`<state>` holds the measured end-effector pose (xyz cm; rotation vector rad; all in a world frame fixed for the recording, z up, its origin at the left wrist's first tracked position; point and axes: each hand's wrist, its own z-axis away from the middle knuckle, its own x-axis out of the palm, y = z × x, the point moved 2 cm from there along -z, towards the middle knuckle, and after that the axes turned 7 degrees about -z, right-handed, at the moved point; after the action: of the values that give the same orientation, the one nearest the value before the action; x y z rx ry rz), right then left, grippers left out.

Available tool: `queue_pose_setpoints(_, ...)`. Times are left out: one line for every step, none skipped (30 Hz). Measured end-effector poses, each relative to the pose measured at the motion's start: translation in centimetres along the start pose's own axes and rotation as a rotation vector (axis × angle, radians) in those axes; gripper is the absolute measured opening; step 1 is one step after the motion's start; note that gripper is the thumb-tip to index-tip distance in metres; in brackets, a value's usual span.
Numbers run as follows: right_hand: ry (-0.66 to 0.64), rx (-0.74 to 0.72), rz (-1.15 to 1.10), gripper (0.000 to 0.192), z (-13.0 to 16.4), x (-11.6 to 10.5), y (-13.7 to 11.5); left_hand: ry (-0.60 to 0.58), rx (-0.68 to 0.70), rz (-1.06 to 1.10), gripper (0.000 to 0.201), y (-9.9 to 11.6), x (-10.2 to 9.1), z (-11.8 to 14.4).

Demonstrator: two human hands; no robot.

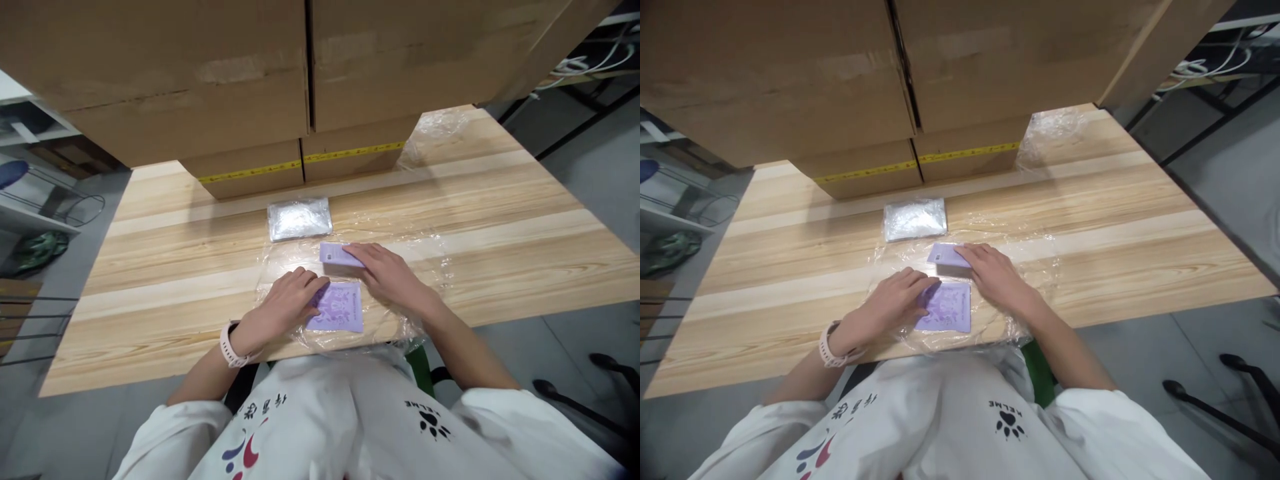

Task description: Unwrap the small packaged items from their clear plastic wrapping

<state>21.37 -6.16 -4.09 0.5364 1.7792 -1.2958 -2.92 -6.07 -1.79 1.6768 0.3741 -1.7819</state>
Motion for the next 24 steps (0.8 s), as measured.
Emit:
queue_pose_setpoints(0.065,0.031,-0.071,0.046,0.1,-0.6,0.1,0.018,0.019,-0.001,0.057,-0.1,0.1,0.0)
queue_pose_setpoints(0.140,0.073,-0.163,0.043,0.3,-1.4,0.2,0.032,0.036,0.001,0.058,-0.1,0.2,0.0)
queue_pose_setpoints(0.208,0.124,-0.275,0.039,0.7,-2.1,0.4,0.044,0.047,0.008,0.059,-0.2,0.4,0.0)
queue_pose_setpoints(0.252,0.171,-0.403,0.037,1.1,-2.9,0.5,0.053,0.051,0.021,0.060,-0.2,0.5,0.0)
queue_pose_setpoints(0.247,0.200,-0.539,0.037,1.5,-3.5,0.6,0.059,0.049,0.038,0.060,-0.3,0.5,0.0)
queue_pose_setpoints(0.188,0.203,-0.667,0.037,1.9,-4.0,0.5,0.059,0.043,0.057,0.056,-0.4,0.6,0.1)
queue_pose_setpoints(0.085,0.184,-0.769,0.036,2.2,-4.3,0.3,0.052,0.037,0.080,0.050,-0.4,0.6,0.1)
queue_pose_setpoints(-0.030,0.151,-0.832,0.034,2.5,-4.4,0.1,0.036,0.032,0.108,0.041,-0.4,0.6,0.2)
queue_pose_setpoints(-0.137,0.118,-0.858,0.033,2.8,-4.4,-0.2,0.015,0.021,0.143,0.030,-0.3,0.5,0.2)
queue_pose_setpoints(-0.221,0.098,-0.857,0.031,2.9,-4.2,-0.6,-0.002,0.003,0.185,0.020,-0.3,0.4,0.3)
queue_pose_setpoints(-0.277,0.091,-0.844,0.031,3.0,-3.9,-0.9,-0.008,-0.024,0.232,0.012,-0.2,0.3,0.2)
queue_pose_setpoints(-0.309,0.086,-0.829,0.031,3.0,-3.4,-1.2,0.003,-0.058,0.283,0.008,-0.2,0.2,0.2)
queue_pose_setpoints(-0.328,0.072,-0.822,0.031,2.9,-2.8,-1.6,0.031,-0.090,0.334,0.007,-0.2,0.1,0.1)
queue_pose_setpoints(-0.349,0.049,-0.822,0.030,2.9,-2.2,-1.9,0.074,-0.113,0.383,0.007,-0.1,-0.1,0.0)
queue_pose_setpoints(-0.372,0.024,-0.828,0.030,2.8,-1.5,-2.3,0.124,-0.120,0.427,0.008,-0.1,-0.2,-0.1)
queue_pose_setpoints(-0.382,0.006,-0.844,0.031,2.7,-0.8,-2.5,0.170,-0.112,0.470,0.011,0.0,-0.3,-0.2)
queue_pose_setpoints(-0.379,0.003,-0.872,0.032,2.7,-0.3,-2.6,0.207,-0.101,0.518,0.013,0.1,-0.4,-0.2)
queue_pose_setpoints(-0.362,0.014,-0.908,0.032,2.8,0.1,-2.6,0.236,-0.097,0.574,0.016,0.1,-0.5,-0.3)
queue_pose_setpoints(-0.330,0.034,-0.948,0.033,2.9,0.3,-2.4,0.258,-0.100,0.642,0.020,0.1,-0.5,-0.3)
queue_pose_setpoints(-0.283,0.059,-0.985,0.033,3.1,0.3,-1.9,0.274,-0.111,0.715,0.024,0.1,-0.6,-0.3)
queue_pose_setpoints(-0.224,0.080,-1.013,0.033,3.5,0.1,-1.3,0.287,-0.127,0.781,0.029,0.0,-0.6,-0.3)
queue_pose_setpoints(-0.161,0.103,-1.027,0.033,3.9,-0.3,-0.6,0.297,-0.139,0.824,0.032,0.0,-0.6,-0.3)
queue_pose_setpoints(-0.092,0.129,-1.027,0.032,4.5,-0.8,0.3,0.302,-0.136,0.829,0.032,0.0,-0.5,-0.4)
queue_pose_setpoints(-0.020,0.154,-1.018,0.031,5.1,-1.4,1.2,0.299,-0.113,0.789,0.030,0.1,-0.4,-0.5)
